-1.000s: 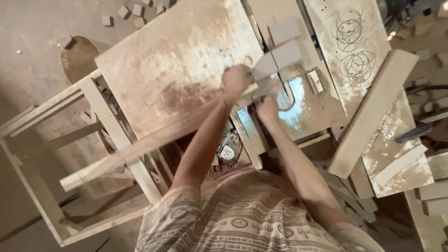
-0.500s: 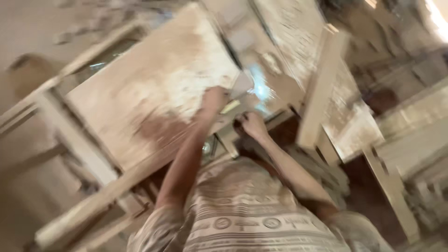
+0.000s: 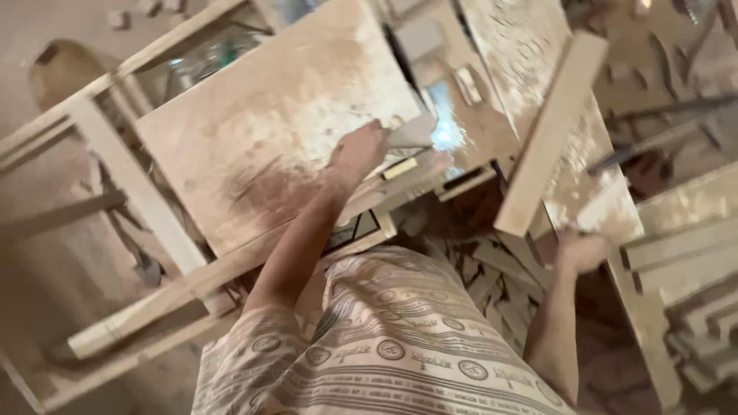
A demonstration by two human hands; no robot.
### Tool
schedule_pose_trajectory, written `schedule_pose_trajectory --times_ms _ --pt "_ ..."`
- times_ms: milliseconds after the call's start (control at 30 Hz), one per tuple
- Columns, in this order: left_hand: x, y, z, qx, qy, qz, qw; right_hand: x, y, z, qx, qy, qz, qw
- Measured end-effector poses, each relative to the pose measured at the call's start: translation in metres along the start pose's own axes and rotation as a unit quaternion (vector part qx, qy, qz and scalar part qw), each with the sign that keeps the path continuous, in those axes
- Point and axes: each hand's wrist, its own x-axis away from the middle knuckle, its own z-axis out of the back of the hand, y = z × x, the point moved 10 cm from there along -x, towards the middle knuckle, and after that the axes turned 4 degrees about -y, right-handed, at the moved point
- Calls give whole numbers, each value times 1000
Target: The person places wooden strips on a table saw jig and slides them against the blade to cut them into small blocks. They reposition each piece, brush scraps aside, drop offcuts onto the floor pile, and stack the cut pieces on the workbench.
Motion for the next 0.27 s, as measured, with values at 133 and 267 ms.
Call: schedule_pose_trajectory --times_ms 133,267 --pt "5 -3 8 -11 78 -50 996 -1 2 32 -96 94 -71 988" --pt "-1 -27 -3 -27 121 -9 992 -43 -75 94 -243 253 143 925"
